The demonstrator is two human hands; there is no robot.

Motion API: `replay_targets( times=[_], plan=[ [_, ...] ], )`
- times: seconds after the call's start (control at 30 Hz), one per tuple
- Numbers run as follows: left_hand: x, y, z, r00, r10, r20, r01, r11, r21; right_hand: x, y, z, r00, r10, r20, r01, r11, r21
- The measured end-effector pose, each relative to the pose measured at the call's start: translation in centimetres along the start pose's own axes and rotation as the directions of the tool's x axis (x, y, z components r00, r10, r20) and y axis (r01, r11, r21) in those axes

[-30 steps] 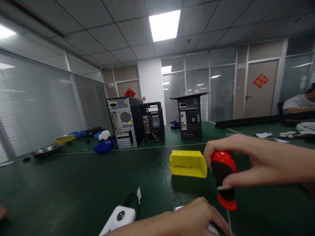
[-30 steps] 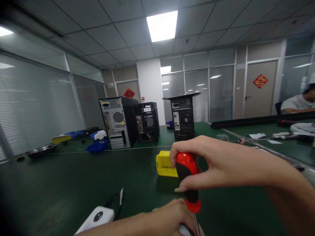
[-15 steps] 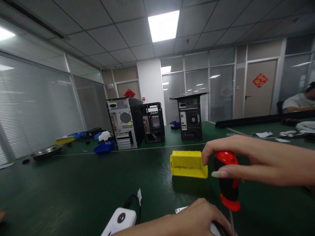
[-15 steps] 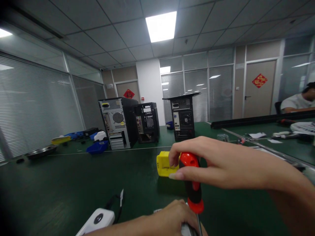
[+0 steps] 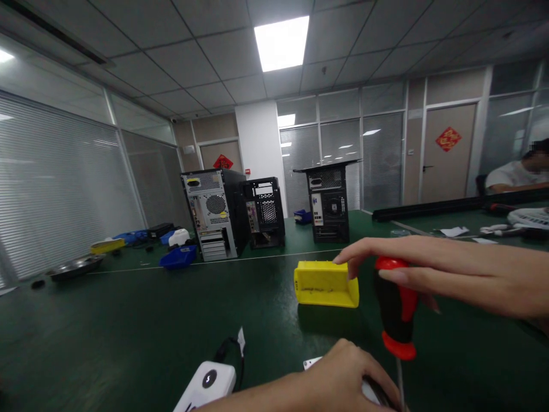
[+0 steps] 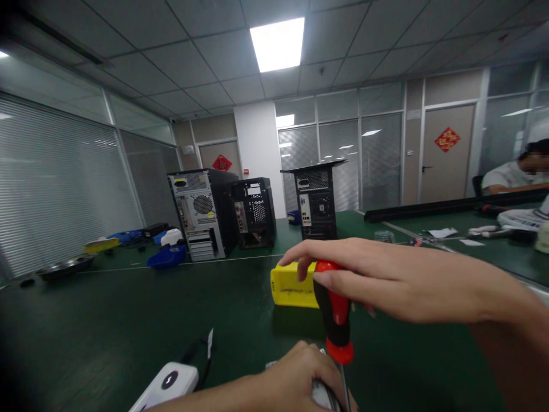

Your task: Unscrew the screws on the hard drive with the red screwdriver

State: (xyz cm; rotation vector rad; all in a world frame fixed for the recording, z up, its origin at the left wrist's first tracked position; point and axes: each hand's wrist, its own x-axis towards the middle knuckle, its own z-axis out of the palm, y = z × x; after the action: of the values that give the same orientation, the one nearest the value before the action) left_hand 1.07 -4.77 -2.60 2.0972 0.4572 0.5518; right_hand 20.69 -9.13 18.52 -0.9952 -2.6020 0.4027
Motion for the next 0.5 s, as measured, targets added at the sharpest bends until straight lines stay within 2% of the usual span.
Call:
replay_targets(
  times=[0.17,0.3,0.33,0.4,0.5],
  plan=[
    [0.0,-0.2,0.0,1.0,0.024,0.012,-0.023,1.0,-0.013,0.2,1.1,0.1,0.999,-0.026,-0.023,0.026,1.0,0.001],
    [0.0,0.3,0.0,0.998,-0.059,0.023,0.058,0.998,0.034,0.4,1.2,0.3,1.0,-0.004,-0.019,0.005,0.999,0.044],
    [0.1,0.4,0.0,0.996,-0.087,0.022,0.086,0.995,0.048,0.4,1.1,0.3,0.995,-0.089,-0.039,0.091,0.995,0.037],
    [0.2,0.6,0.0,0.993,-0.113,0.015,0.112,0.992,0.065,0.2,0.8,0.2,0.997,-0.045,-0.056,0.043,0.999,-0.025],
    [0.4,0.7,0.2,0.993,-0.122,-0.001,0.122,0.989,0.08,-0.4,0.6,-0.4,0.999,-0.037,-0.004,0.037,0.999,-0.039]
  ],
)
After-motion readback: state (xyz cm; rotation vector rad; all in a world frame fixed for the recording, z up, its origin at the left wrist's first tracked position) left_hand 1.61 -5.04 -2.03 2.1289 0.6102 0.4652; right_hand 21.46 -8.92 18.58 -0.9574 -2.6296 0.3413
